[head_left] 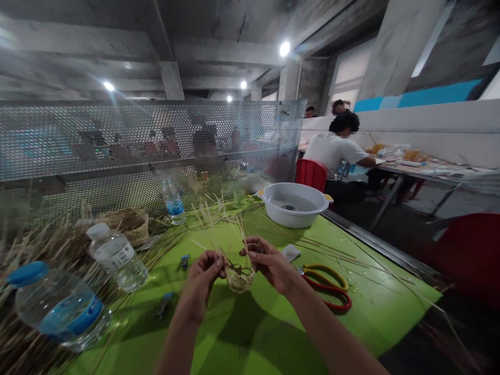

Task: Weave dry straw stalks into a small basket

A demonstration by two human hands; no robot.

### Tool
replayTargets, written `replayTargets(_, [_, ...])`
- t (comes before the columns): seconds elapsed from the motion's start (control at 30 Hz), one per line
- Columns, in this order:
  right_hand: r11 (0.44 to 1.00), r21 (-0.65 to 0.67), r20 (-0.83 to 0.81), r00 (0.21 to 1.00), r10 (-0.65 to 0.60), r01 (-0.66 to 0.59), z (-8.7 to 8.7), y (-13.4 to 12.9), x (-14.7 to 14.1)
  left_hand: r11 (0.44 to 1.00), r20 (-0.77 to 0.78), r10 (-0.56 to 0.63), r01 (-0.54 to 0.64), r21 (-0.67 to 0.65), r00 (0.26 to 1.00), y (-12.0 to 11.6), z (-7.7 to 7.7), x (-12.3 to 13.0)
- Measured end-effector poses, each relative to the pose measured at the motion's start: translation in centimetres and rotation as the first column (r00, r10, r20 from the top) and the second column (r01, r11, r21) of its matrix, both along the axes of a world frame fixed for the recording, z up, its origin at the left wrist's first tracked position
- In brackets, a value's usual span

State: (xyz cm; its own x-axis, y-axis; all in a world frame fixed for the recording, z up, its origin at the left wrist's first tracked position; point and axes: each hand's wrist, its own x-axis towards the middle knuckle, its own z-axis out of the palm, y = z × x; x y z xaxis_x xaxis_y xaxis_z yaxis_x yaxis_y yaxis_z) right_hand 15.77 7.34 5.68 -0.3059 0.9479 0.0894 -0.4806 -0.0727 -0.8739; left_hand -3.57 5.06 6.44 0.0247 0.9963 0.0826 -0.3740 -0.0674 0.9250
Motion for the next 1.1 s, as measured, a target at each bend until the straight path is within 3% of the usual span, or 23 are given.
replayTargets(0.13, [0.999,-0.035,-0.049,0.999,0.020,-0.021,0.2,-0.2,0.0,0.997,0.076,-0.064,0.066,-0.037,0.995,-0.2,0.0,-0.2])
replayTargets(0.37, [0.976,-0.077,-0.033,0.979,0.201,-0.203,0.5,-0.6,0.4,0.988,0.152,-0.135,0.144,-0.050,0.979,-0.1,-0.3,-0.4])
replayTargets(0.63, [0.987,-0.099,-0.102,0.987,0.120,-0.130,0.8,-0.7,0.1,0.986,0.101,-0.151,0.158,-0.062,0.983,-0.2,-0.4,-0.3])
replayTargets(0.9, [1.000,0.005,0.011,1.000,-0.009,0.009,0.3,-0.4,-0.7,0.996,-0.021,-0.092,0.092,0.001,0.996,0.0,-0.6,0.5])
replayTargets(1.1, [0.992,0.048,0.059,0.991,-0.118,0.115,-0.3,-0.2,-0.9,0.999,0.031,-0.047,0.048,-0.022,0.998,-0.1,-0.7,0.7])
